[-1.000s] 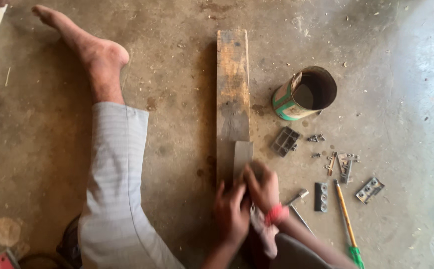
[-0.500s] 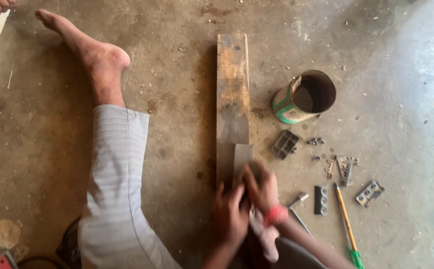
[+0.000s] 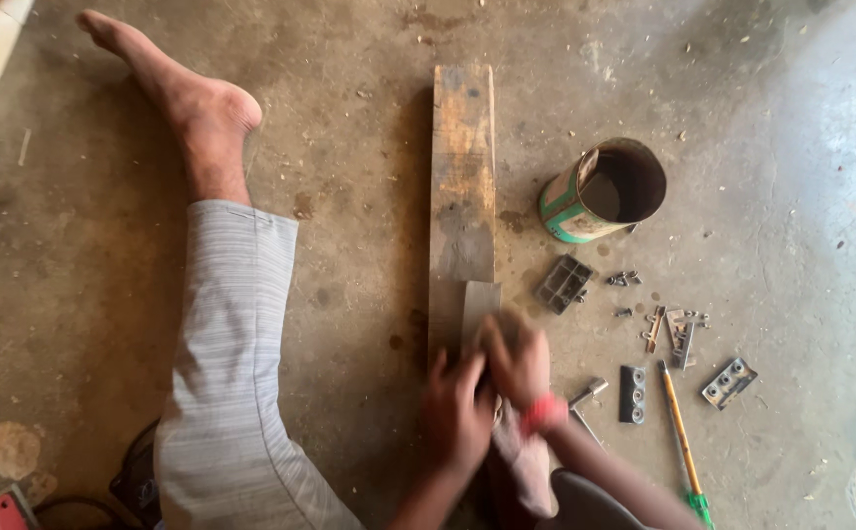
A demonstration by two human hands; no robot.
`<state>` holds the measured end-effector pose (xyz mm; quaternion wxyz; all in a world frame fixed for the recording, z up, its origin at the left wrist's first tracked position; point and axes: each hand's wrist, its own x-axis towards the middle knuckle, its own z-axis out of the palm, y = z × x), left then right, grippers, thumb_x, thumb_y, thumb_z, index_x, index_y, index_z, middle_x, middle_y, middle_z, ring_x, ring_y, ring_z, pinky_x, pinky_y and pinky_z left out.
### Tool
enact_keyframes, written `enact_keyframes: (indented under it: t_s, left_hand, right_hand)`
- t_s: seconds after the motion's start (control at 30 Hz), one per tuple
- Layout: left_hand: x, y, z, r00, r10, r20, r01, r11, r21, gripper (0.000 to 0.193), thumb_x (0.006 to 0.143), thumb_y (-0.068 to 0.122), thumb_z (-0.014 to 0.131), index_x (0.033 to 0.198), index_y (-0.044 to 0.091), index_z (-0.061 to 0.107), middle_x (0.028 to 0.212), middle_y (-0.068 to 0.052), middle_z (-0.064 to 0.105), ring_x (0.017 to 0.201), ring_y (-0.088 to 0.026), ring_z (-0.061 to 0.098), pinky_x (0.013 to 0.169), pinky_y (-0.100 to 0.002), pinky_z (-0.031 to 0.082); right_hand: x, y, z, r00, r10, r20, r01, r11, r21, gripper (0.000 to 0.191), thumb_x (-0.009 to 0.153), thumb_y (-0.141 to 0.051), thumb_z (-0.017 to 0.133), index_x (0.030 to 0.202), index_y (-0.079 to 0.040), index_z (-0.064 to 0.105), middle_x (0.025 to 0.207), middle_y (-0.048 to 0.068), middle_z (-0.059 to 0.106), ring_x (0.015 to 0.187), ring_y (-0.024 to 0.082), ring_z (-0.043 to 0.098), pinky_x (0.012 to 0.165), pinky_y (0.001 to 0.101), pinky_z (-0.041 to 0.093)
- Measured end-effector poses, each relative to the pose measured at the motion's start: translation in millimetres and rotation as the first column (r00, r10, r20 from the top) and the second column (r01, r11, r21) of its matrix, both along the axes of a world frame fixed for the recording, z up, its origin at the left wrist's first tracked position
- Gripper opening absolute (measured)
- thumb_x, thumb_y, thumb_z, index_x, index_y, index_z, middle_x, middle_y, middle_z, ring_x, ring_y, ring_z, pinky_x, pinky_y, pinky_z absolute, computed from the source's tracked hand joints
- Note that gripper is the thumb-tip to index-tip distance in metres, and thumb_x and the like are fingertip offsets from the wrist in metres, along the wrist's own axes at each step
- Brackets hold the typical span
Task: The person sits on the floor and files a metal hinge part against a wooden plank, then fits a white strip into a black metal hinge bracket and presses the components together by hand, working with small screws and hardware pieces scattered nearby.
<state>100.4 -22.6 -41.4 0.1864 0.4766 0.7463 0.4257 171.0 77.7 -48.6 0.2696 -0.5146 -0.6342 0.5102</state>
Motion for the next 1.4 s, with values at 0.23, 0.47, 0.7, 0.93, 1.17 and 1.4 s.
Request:
enact_keyframes:
  t_s: [0.23,0.47,0.7,0.93,1.17,1.4]
  left_hand:
    - [-20.6,50.9,-23.3,0.999,-0.024,0.021,0.025,0.999,-0.048,0.033,0.085,0.01,0.075,0.117,0.003,0.069,0.114,-0.022,0.073,0.107,-0.046,0.068,0.108,-0.055,0.046]
    - [-11.9,30.8,-11.0,0.997,-0.008,-0.071,0.009,1.0,0.013,0.041,0.08,0.01,0.078,0.12,0.002,0.069,0.115,-0.023,0.072,0.114,-0.052,0.063,0.101,-0.056,0.047]
    - [-3.8,17.3,-33.8,0.998,0.042,0.038,-0.038,0.995,-0.088,0.036,0.081,0.013,0.08,0.115,0.005,0.072,0.111,-0.021,0.073,0.108,-0.047,0.067,0.104,-0.054,0.048]
    - [-18.7,43.8,-25.0,1.0,-0.008,-0.011,0.008,0.999,0.051,0.04,0.08,0.008,0.078,0.119,0.004,0.068,0.118,-0.02,0.074,0.112,-0.047,0.066,0.106,-0.055,0.044]
    - [5.3,0.0,-16.3,0.998,0.04,0.055,-0.036,0.996,-0.078,0.045,0.076,0.008,0.078,0.12,0.004,0.07,0.121,-0.021,0.073,0.117,-0.046,0.063,0.107,-0.056,0.041]
    - [-32.9,73.4,-3.6,0.999,-0.034,0.038,0.036,0.997,-0.065,0.031,0.084,0.01,0.076,0.114,0.003,0.069,0.109,-0.024,0.071,0.104,-0.047,0.064,0.099,-0.053,0.048]
  right_hand:
    - [-18.7,50.3,-22.2,0.99,-0.092,0.104,0.069,0.976,0.206,0.028,0.093,-0.024,0.068,0.103,0.002,0.073,0.091,0.018,0.077,0.078,0.024,0.077,0.071,0.0358,0.06]
    - [-8.8,29.4,-7.8,0.998,-0.014,0.066,0.001,0.981,0.196,0.025,0.093,-0.021,0.066,0.104,0.002,0.072,0.09,0.019,0.078,0.08,0.024,0.077,0.073,0.0352,0.06]
    - [-5.6,17.9,-23.9,0.99,-0.068,0.123,0.05,0.989,0.138,0.024,0.092,-0.021,0.068,0.102,0.001,0.071,0.088,0.019,0.078,0.078,0.028,0.077,0.071,0.038,0.059]
    - [-12.3,46.9,-26.2,0.995,-0.081,0.057,0.069,0.978,0.197,0.027,0.092,-0.021,0.068,0.105,0.002,0.072,0.09,0.019,0.077,0.08,0.027,0.077,0.074,0.0361,0.059]
    - [5.7,-0.9,-28.9,0.994,-0.05,0.093,0.04,0.993,0.11,0.031,0.089,-0.023,0.069,0.108,0.002,0.07,0.081,0.018,0.077,0.073,0.026,0.077,0.065,0.0371,0.06]
    - [-25.4,74.3,-20.0,0.987,-0.092,0.131,0.066,0.979,0.193,0.025,0.091,-0.022,0.069,0.102,-0.001,0.074,0.085,0.019,0.078,0.074,0.025,0.077,0.069,0.0376,0.059]
